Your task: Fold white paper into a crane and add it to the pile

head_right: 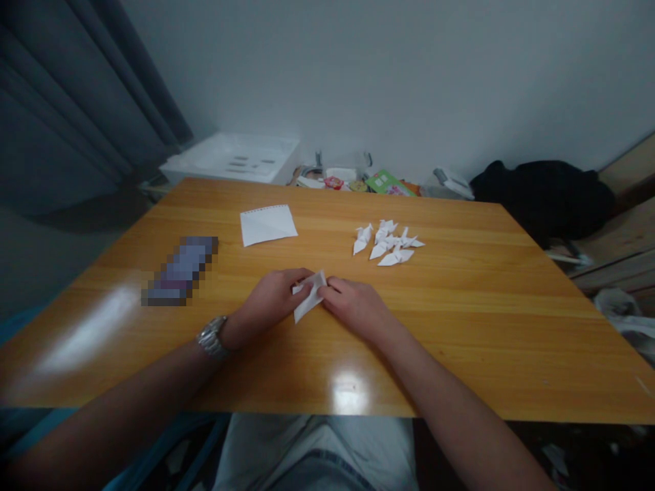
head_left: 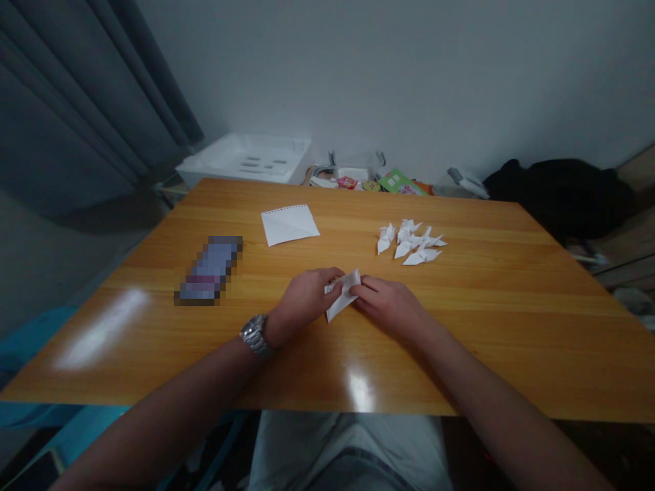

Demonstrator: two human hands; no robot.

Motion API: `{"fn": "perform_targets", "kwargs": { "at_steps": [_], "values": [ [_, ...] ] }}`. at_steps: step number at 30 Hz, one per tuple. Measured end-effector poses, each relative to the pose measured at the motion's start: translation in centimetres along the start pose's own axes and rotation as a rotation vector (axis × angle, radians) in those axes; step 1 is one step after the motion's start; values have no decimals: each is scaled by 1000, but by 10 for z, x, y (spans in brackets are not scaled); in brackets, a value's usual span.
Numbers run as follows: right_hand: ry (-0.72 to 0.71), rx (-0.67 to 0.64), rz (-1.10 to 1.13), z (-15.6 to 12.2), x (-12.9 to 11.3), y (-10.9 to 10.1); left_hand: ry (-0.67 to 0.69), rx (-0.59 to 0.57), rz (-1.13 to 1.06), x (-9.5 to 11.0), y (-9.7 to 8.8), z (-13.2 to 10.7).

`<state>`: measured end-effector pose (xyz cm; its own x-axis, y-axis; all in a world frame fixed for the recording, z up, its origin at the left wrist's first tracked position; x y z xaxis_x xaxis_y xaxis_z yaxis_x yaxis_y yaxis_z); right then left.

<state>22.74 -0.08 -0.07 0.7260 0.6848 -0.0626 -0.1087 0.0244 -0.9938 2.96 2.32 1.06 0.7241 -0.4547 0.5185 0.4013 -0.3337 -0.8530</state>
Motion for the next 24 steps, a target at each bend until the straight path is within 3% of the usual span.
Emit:
{"fn": "perform_targets", "kwargs": {
  "at_steps": [8, 24],
  "values": [
    [12, -43, -30, 2, -2, 2, 35, -35, -56, -2, 4, 4],
    [0, -5, -27, -3, 5, -2, 62, -24, -209, -2, -1, 1]
  ]
}}
Point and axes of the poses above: each hand's wrist, its own z-axis towards the middle knuckle, its own y-axis out of the palm, x = y × z, the point moved 2 cm from there along z, towards the middle knuckle, and after that the axes turned 12 degrees about -x, right-handed, at the moved point
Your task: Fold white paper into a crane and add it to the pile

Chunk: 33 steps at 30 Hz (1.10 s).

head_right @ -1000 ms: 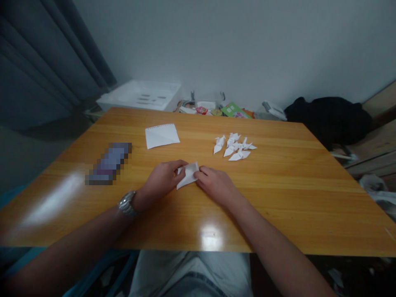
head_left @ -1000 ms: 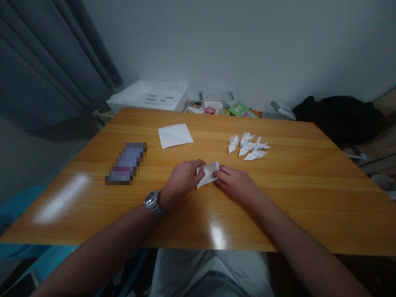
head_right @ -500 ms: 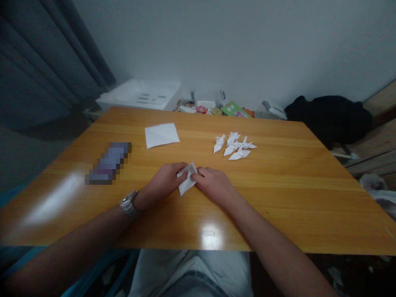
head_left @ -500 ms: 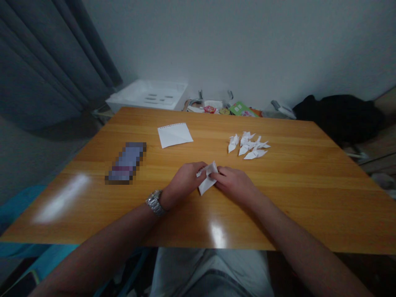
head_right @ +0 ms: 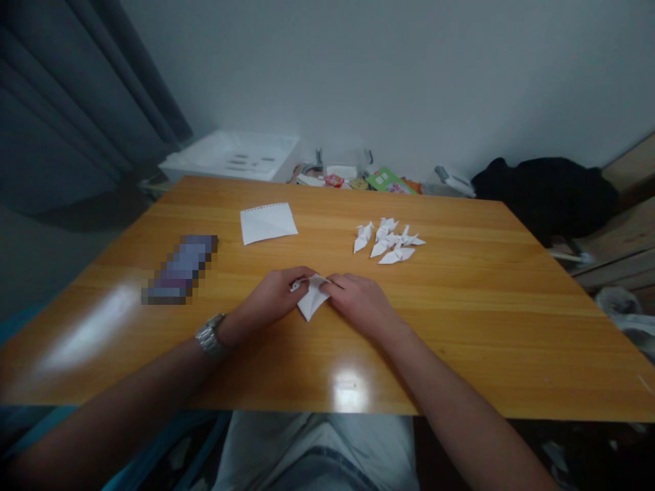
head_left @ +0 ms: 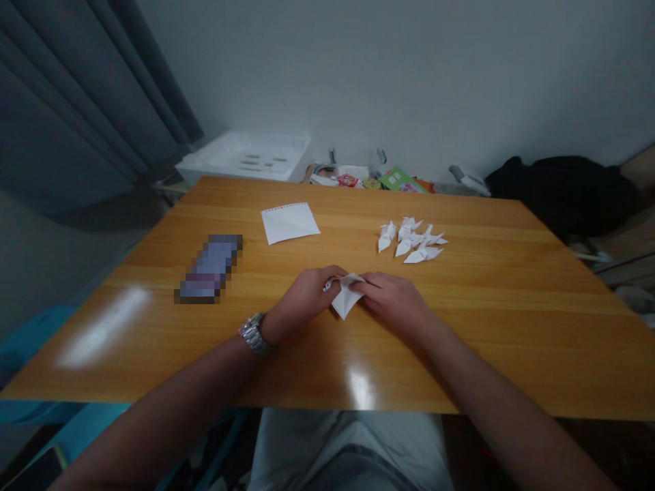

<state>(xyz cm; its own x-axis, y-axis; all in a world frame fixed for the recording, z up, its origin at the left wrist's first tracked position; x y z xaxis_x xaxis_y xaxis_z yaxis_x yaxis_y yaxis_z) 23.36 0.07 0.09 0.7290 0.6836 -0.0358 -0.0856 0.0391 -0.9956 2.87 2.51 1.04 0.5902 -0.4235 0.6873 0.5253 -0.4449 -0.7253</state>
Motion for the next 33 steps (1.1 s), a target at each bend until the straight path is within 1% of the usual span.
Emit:
{"fn": "perform_targets", "kwargs": {
  "at_steps": [5, 9, 15, 17, 19, 21, 27, 30, 33],
  "values": [
    [-14, 24, 10, -2, 3, -1, 37, 19, -225, -7, 5, 3],
    [-32, 60, 24, -3, 5, -1, 87, -7, -436, -9, 8, 6],
    [-48, 83, 27, -5, 8, -3, 52, -38, -597, -8, 3, 7],
    [-40, 73, 26, -5, 8, -4, 40, -61, -710, -8, 2, 5],
    [-31, 71, 27, -4, 8, -5, 24, -89, -869, -8, 3, 3],
    [-30, 75, 36, -4, 7, -6, -3, -81, -953, -9, 5, 3],
    [-55, 38, 107, -3, 4, -3, -63, 57, -888, -17, 6, 7],
    [-63, 48, 144, -5, 6, -3, -44, 131, -767, -24, 4, 9],
    [-78, 86, 234, -7, 8, -5, -30, 168, -696, -31, 2, 10]
  ]
}}
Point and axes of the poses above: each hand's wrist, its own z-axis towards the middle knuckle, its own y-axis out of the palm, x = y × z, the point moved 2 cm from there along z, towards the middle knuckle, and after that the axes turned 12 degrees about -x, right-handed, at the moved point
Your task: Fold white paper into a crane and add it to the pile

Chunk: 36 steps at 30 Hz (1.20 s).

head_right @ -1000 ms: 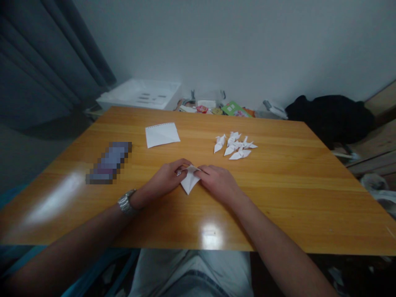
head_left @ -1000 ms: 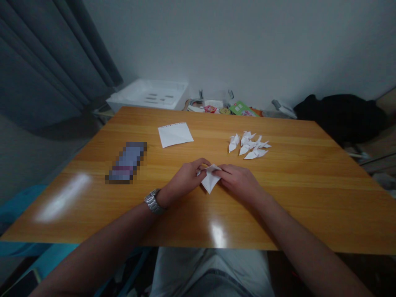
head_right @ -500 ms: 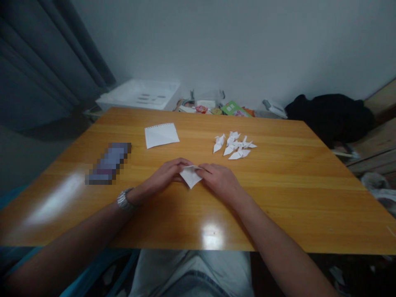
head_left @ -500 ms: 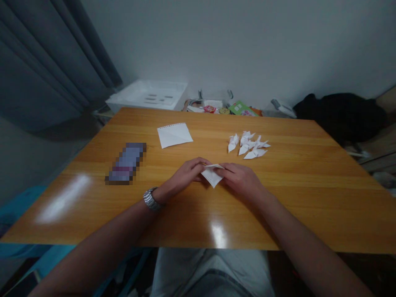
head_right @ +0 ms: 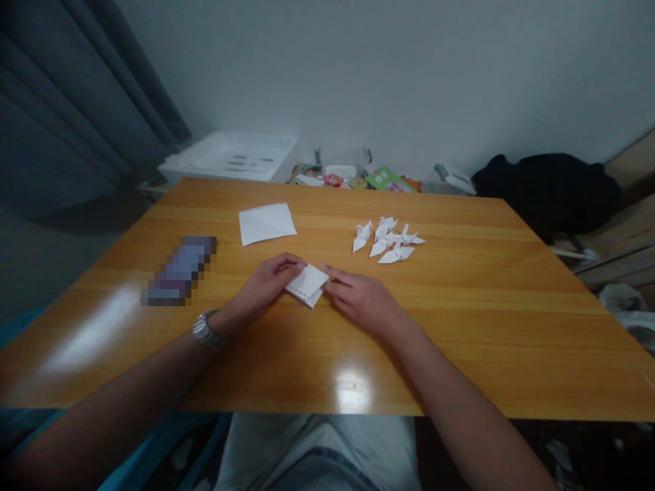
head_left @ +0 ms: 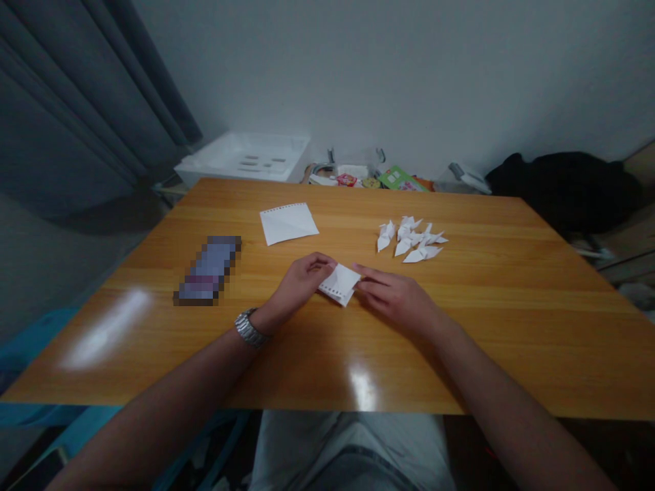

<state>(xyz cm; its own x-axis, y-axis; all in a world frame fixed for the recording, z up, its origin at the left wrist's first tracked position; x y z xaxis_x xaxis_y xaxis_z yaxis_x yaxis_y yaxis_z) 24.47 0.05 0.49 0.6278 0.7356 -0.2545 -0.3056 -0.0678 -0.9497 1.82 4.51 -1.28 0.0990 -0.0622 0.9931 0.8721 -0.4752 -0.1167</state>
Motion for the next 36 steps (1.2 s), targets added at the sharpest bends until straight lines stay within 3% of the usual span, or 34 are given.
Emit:
{"fn": "perform_targets", "kwargs": {
  "at_steps": [7, 10, 15, 19, 36],
  "values": [
    [96, 243, 240, -1, 0, -13, 4, -13, 26, 0, 1, -2],
    [173, 271, 341, 2, -2, -10, 16, -34, 48, 2, 5, -4],
    [353, 202, 668, 7, -2, 5, 78, -38, 77, 2, 13, -4],
    [395, 129, 823, 8, -3, 13, 94, -45, 85, 1, 17, -4],
    [357, 87, 769, 5, -4, 8, 63, -64, 72, 15, 19, -9]
  ]
}}
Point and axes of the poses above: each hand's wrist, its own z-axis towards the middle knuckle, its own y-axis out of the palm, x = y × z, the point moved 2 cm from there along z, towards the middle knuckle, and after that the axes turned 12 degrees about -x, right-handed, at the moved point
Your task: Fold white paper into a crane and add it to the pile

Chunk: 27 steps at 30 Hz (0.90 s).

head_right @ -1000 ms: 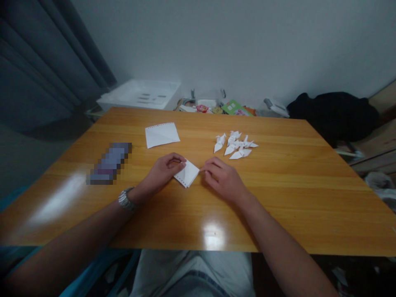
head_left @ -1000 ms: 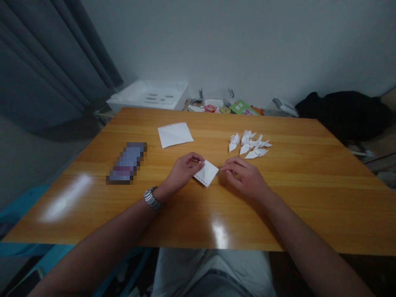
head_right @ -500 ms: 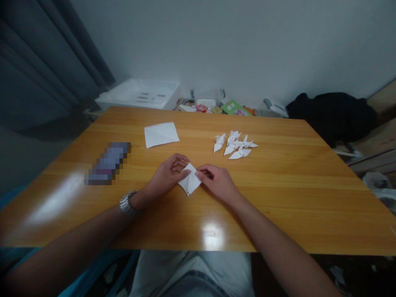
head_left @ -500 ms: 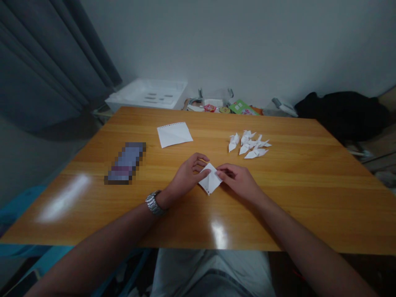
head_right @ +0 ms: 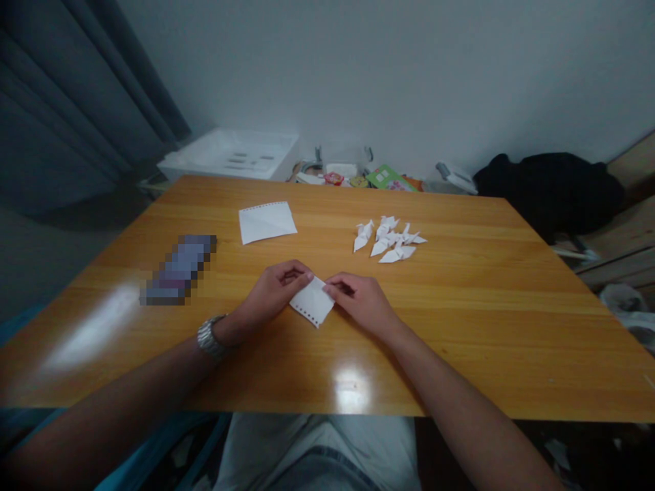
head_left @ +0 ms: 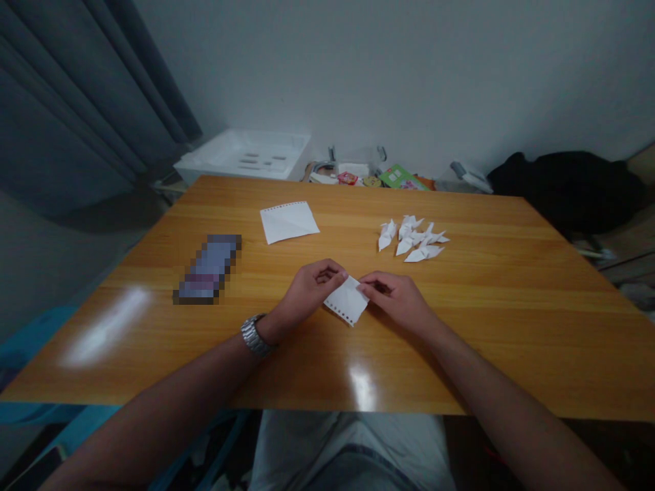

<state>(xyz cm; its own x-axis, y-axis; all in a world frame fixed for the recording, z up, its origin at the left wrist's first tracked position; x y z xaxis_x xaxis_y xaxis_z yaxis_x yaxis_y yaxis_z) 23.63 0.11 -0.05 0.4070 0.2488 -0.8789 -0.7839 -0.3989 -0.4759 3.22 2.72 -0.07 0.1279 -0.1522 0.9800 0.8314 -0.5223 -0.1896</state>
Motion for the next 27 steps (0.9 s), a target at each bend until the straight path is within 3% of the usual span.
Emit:
{"fn": "perform_targets", "kwargs": {
  "at_steps": [27],
  "values": [
    [4, -58, 8, -1, -5, 5, 8, -74, 145, 1, 11, -5]
  ]
}}
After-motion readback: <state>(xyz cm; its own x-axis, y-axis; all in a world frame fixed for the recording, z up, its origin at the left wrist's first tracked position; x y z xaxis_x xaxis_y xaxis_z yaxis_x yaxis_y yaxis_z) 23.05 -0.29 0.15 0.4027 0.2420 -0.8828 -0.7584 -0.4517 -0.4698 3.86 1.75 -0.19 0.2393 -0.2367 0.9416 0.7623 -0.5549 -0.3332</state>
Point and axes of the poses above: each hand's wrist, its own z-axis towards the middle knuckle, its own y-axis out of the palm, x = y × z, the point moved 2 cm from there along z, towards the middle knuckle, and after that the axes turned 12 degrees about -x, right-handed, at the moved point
